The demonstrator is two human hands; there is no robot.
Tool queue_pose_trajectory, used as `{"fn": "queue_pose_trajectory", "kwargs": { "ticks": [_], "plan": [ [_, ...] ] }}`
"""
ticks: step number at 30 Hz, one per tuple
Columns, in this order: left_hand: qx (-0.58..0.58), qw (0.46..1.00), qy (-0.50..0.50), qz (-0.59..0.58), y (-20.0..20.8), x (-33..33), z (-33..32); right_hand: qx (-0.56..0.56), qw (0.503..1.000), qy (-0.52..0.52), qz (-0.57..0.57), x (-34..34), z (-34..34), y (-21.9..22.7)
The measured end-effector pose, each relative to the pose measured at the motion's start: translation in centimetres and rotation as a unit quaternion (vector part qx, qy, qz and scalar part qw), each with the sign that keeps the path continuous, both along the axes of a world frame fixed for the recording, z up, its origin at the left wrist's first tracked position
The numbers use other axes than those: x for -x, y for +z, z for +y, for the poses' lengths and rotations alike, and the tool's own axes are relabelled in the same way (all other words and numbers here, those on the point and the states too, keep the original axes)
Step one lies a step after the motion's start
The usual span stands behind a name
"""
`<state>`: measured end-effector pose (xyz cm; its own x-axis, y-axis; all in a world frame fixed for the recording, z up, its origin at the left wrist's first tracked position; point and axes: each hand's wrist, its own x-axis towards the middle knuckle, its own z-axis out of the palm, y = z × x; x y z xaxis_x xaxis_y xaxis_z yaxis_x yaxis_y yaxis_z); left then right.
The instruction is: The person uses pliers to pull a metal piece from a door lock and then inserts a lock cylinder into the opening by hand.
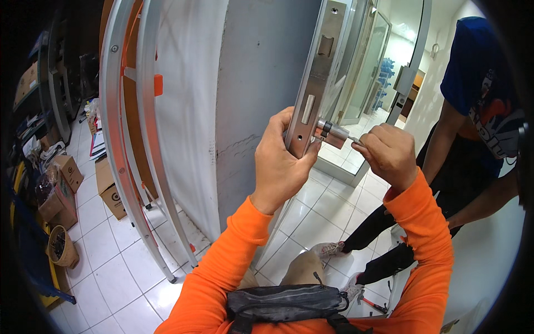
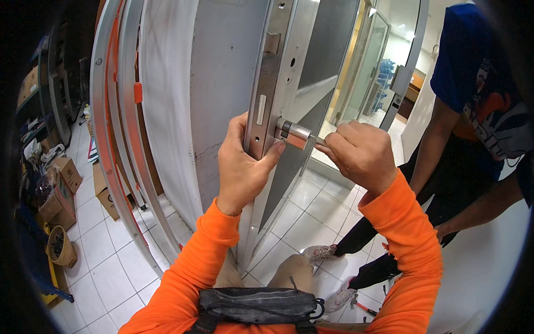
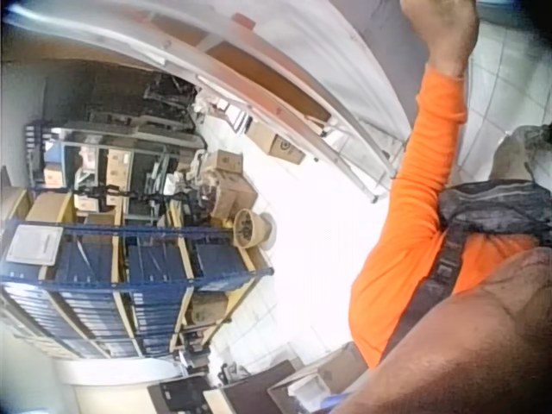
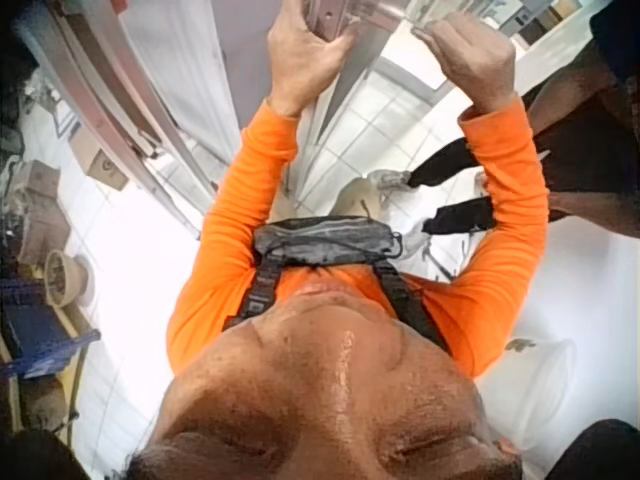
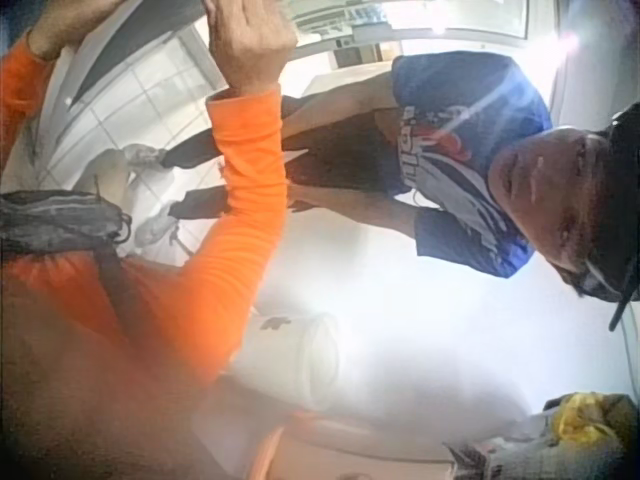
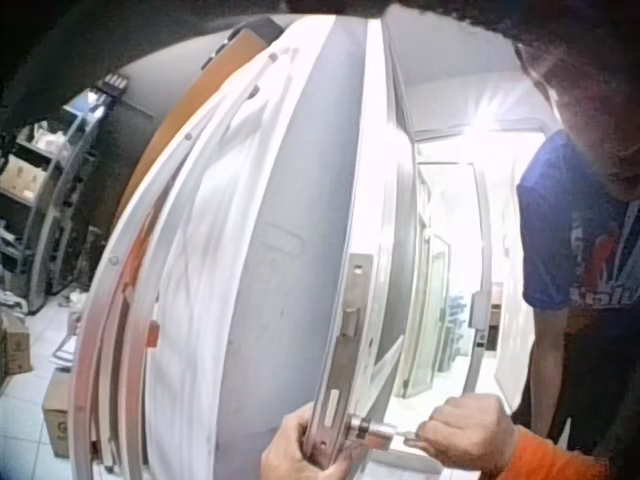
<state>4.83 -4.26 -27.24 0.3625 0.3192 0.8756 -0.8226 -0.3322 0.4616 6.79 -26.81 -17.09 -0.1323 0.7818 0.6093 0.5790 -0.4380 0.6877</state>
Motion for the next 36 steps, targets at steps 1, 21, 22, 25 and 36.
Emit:
{"fn": "queue_pose_trajectory", "kwargs": {
  "ticks": [1,21,22,25,36],
  "plan": [
    [0.006,1.0,-0.006,0.017,0.0,0.0,-0.1,0.0,1.0,-0.001,0.0,0.0,0.0,0.0],
    [0.207,0.8,-0.544,0.145,-4.7,4.6,-6.1,-0.176,0.975,0.055,0.121,3.8,-2.1,-10.9],
    [0.17,0.808,-0.543,0.155,-4.8,4.7,-5.7,-0.19,0.969,0.071,0.141,3.9,-1.4,-12.4],
    [0.145,0.857,-0.466,0.168,-6.5,5.1,-5.2,-0.211,0.94,0.092,0.25,4.3,-0.5,-15.5],
    [0.209,0.944,-0.155,0.201,-5.3,8.1,-0.3,-0.218,0.946,0.15,0.189,3.9,1.9,-1.1]
  ]
}}
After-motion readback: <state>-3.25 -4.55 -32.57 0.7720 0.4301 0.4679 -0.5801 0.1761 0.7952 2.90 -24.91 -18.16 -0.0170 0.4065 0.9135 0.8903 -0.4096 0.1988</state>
